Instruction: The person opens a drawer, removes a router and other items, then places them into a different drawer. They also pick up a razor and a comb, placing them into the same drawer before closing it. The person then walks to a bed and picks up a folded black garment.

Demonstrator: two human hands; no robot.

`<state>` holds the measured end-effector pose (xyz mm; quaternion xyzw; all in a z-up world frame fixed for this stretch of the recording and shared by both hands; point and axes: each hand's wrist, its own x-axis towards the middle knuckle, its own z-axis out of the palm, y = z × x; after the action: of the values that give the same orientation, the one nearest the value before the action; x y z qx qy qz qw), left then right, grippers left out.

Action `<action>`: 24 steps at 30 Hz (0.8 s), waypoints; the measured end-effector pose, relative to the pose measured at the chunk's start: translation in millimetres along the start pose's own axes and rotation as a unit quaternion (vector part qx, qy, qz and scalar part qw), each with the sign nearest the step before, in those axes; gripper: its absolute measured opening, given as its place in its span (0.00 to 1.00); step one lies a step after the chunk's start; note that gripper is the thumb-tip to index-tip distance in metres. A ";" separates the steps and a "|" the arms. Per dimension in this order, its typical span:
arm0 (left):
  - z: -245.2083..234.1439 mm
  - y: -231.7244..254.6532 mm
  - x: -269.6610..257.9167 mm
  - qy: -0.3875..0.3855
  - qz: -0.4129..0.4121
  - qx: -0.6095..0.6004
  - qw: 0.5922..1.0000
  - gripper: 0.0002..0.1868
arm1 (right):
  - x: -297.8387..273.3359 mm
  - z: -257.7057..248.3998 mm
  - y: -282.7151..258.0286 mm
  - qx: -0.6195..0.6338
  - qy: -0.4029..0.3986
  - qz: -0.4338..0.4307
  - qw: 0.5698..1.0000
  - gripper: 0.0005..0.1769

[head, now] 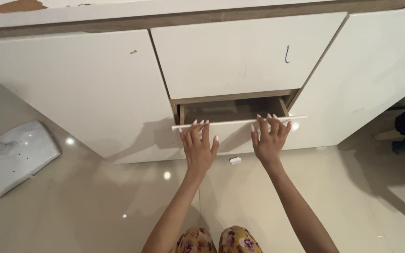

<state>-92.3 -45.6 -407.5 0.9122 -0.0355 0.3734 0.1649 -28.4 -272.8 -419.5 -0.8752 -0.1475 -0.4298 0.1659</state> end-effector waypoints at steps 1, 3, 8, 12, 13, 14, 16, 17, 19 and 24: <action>-2.4 1.2 -3.2 0.006 0.006 0.003 1.000 0.30 | -2.0 -3.0 1.0 -0.002 0.001 -0.004 1.000 0.20; -6.6 2.6 -8.9 0.018 0.018 0.010 1.000 0.30 | -5.9 -6.7 2.4 -0.006 0.003 -0.013 1.000 0.19; -19.9 12.3 -26.5 0.013 0.018 0.007 1.000 0.31 | -26.7 -14.1 1.4 -0.011 0.024 -0.006 1.000 0.19; -38.4 23.1 -36.0 0.014 0.025 0.000 1.000 0.29 | -43.1 -24.7 2.9 -0.016 0.021 -0.008 1.000 0.19; -44.4 25.5 -36.2 0.004 0.023 0.001 1.000 0.28 | -45.7 -28.7 2.1 -0.015 0.011 -0.003 1.000 0.19; -51.4 27.7 -35.8 -0.006 0.022 0.002 1.000 0.27 | -47.9 -34.3 1.1 -0.015 0.001 0.002 1.000 0.19; -66.0 29.1 -31.0 -0.043 0.017 -0.002 0.999 0.21 | -49.3 -48.5 -2.5 -0.015 -0.017 0.008 1.000 0.19; -73.3 26.6 -24.9 -0.069 0.013 -0.005 0.998 0.17 | -47.1 -55.7 -5.6 -0.012 -0.025 0.007 1.000 0.19; -82.4 20.6 -6.6 -0.103 -0.002 -0.033 0.994 0.10 | -40.1 -71.8 -13.9 -0.007 -0.035 0.014 0.999 0.16; -83.3 13.5 49.3 -0.086 -0.023 -0.064 0.994 0.12 | 24.5 -93.6 -15.4 -0.050 -0.166 0.059 0.983 0.15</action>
<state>-115.2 -28.2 -314.1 0.9291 -0.0527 0.2864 0.2278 -86.0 -295.0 -343.4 -0.9486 -0.0992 -0.2752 0.1208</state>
